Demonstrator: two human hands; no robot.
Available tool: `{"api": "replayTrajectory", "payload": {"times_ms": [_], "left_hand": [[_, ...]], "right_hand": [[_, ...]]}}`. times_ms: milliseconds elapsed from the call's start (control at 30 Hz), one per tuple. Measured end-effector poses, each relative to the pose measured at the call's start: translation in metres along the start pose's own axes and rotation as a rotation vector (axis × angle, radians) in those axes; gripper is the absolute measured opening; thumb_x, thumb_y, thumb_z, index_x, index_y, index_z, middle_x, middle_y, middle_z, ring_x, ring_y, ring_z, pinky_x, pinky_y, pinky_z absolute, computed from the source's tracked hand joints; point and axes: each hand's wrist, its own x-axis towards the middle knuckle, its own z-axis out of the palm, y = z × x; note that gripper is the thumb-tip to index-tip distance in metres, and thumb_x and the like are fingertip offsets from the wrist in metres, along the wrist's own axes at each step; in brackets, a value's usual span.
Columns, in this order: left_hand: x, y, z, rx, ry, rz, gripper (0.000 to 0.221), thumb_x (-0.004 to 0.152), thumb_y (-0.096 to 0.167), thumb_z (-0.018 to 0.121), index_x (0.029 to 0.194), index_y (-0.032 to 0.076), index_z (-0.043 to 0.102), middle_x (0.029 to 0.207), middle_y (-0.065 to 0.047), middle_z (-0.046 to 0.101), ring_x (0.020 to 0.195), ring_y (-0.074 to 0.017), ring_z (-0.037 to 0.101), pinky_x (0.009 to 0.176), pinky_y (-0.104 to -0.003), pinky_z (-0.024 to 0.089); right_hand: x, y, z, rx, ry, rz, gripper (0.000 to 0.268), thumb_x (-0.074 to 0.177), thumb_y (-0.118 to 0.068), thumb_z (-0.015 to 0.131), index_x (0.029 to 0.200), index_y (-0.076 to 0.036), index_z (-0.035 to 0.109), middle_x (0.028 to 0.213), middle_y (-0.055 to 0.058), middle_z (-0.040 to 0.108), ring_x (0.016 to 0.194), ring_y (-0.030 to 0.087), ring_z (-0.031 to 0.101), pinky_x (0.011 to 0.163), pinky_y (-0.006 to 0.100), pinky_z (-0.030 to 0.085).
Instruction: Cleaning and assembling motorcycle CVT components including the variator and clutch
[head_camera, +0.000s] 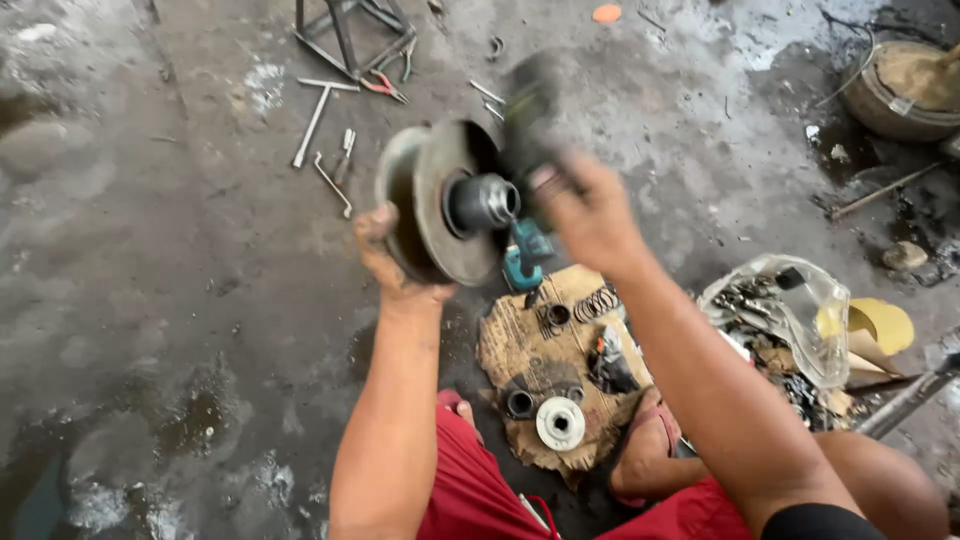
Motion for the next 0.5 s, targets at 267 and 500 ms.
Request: {"api": "replayTrajectory", "payload": {"times_ms": [267,500], "left_hand": [[0.034,-0.035,-0.036,0.217,-0.157,0.347,0.068,0.076,0.037,0.066,0.135,0.003,0.059,0.115,-0.021,0.066,0.100,-0.0317,0.064,0.090,-0.047,0.057],[0.032,-0.037,-0.034,0.554,-0.311,0.497,0.067,0.079,0.037,0.077,0.138,0.010,0.059,0.108,0.000,0.061,0.105,-0.0137,0.060,0.093,-0.030,0.057]], "right_hand": [[-0.080,-0.008,0.035,-0.524,-0.207,0.212,0.019,0.094,-0.022,0.060,0.105,-0.008,0.068,0.084,0.019,0.071,0.078,0.046,0.070,0.061,0.057,0.053],[-0.042,-0.087,0.008,0.101,0.077,0.800,0.028,0.089,-0.020,0.065,0.111,-0.006,0.078,0.075,0.009,0.069,0.063,0.020,0.065,0.055,0.037,0.057]]}}
